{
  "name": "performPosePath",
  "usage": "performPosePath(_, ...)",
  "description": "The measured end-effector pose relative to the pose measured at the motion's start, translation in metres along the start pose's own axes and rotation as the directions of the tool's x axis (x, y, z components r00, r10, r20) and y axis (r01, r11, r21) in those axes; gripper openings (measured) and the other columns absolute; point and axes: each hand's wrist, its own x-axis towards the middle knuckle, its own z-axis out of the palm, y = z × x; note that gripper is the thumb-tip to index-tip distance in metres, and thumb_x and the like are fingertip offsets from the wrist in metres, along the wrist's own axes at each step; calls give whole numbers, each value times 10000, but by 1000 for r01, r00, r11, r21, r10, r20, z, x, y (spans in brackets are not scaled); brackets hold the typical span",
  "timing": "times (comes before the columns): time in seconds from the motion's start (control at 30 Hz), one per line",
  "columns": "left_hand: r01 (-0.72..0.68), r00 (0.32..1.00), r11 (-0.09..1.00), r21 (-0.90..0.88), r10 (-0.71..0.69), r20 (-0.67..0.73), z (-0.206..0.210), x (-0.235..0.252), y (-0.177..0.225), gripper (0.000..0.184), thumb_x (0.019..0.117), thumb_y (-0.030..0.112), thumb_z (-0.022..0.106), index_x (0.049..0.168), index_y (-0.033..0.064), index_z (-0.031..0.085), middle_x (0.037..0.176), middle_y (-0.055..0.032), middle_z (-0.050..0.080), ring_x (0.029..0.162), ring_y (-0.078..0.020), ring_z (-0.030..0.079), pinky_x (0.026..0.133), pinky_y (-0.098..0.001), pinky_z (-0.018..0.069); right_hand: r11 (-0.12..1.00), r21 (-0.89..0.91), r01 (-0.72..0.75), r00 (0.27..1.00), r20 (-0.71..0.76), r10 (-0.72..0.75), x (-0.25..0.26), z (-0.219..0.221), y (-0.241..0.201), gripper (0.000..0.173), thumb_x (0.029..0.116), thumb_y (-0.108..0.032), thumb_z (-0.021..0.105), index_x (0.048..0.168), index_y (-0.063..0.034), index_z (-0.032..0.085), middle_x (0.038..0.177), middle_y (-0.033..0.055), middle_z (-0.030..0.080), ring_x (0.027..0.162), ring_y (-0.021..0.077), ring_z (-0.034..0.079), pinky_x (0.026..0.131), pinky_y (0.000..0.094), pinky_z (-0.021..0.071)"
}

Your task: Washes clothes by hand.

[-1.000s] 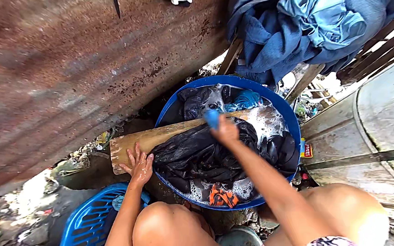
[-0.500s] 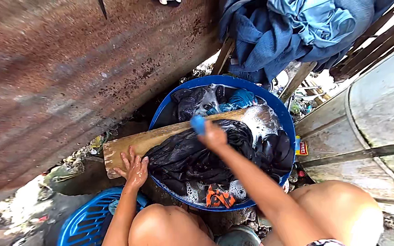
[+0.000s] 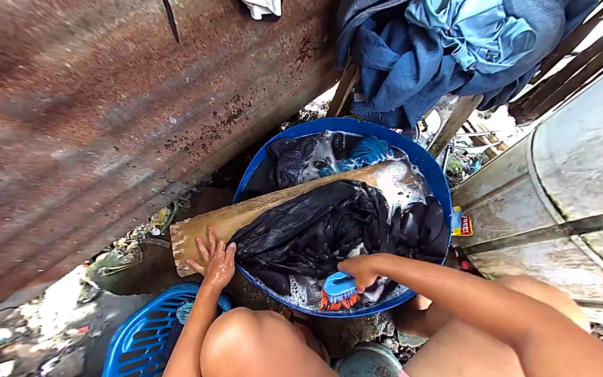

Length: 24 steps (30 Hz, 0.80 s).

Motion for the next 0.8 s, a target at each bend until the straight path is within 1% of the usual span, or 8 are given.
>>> performPosePath(0.23, 46, 999, 999, -26, -46, 2, -1, -9, 11, 509, 1112, 317, 310, 1426, -22, 522, 1725, -155, -17, 1561, -457, -109, 1114, -788, -96, 992, 82, -92, 974, -202, 107, 52, 33, 28, 603, 933, -41, 693, 1479, 67, 462, 1451, 350, 506, 1363, 532, 476, 1094, 712, 372)
performPosePath(0.37, 46, 999, 999, -29, -46, 9, 1, -10, 7, 527, 1116, 337, 303, 1458, -7, 508, 1723, -159, -26, 1559, -452, -123, 1109, -785, -119, 940, 255, -226, 956, -126, 264, 39, 38, 14, 526, 1026, -73, 576, 1458, 179, 413, 1540, 372, 399, 1469, 499, 365, 1199, 621, 282)
performPosePath(0.47, 40, 999, 998, -44, -39, 22, -3, -10, 9, 512, 1120, 325, 301, 1458, -2, 505, 1722, -164, -26, 1560, -448, -126, 1110, -782, -126, 979, 174, -106, 986, -111, 126, 16, -1, 7, 444, 920, -75, 732, 1278, 147, 593, 1289, 379, 592, 1233, 525, 566, 1019, 691, 422)
performPosePath(0.57, 45, 999, 998, -48, -43, 33, -4, -10, 8, 512, 1119, 333, 312, 1466, 7, 502, 1724, -156, -22, 1560, -446, -132, 1111, -776, -138, 945, 302, 128, 977, -204, -67, -24, -42, 14, 364, 866, 79, 699, 1217, 98, 604, 1036, 245, 623, 933, 323, 588, 845, 516, 477)
performPosePath(0.6, 43, 999, 998, -48, -41, 36, -3, -9, 7, 511, 1119, 334, 312, 1463, 8, 504, 1723, -158, -20, 1558, -449, -134, 1107, -779, -139, 903, 362, 232, 946, -299, -123, -29, -52, 19, 308, 835, 114, 687, 1129, 105, 597, 930, 182, 590, 839, 237, 554, 787, 432, 476)
performPosePath(0.67, 40, 999, 998, -44, -39, 37, -2, -7, 6, 518, 1119, 352, 306, 1455, 15, 511, 1725, -155, -18, 1559, -449, -133, 1102, -786, -140, 785, 451, 426, 829, -541, -139, -23, -71, 14, 323, 783, 87, 723, 1083, 95, 604, 900, 144, 604, 824, 197, 581, 784, 401, 511)
performPosePath(0.73, 36, 999, 998, -55, -35, 25, -2, -7, 6, 527, 1118, 352, 308, 1462, 5, 504, 1725, -156, -9, 1560, -447, -130, 1099, -789, -147, 703, 460, 543, 676, -735, -41, 3, -89, -32, 528, 789, -1, 784, 1256, 103, 560, 1058, 224, 651, 960, 290, 644, 881, 483, 545)
performPosePath(0.8, 30, 999, 998, -58, -29, 23, -1, -9, 5, 526, 1112, 336, 334, 1496, 1, 467, 1721, -174, 9, 1559, -453, -127, 1096, -788, -156, 738, 438, 513, 570, -817, 89, 41, -90, -108, 764, 795, -126, 859, 1431, 28, 466, 1214, 266, 662, 1086, 382, 681, 933, 574, 562)
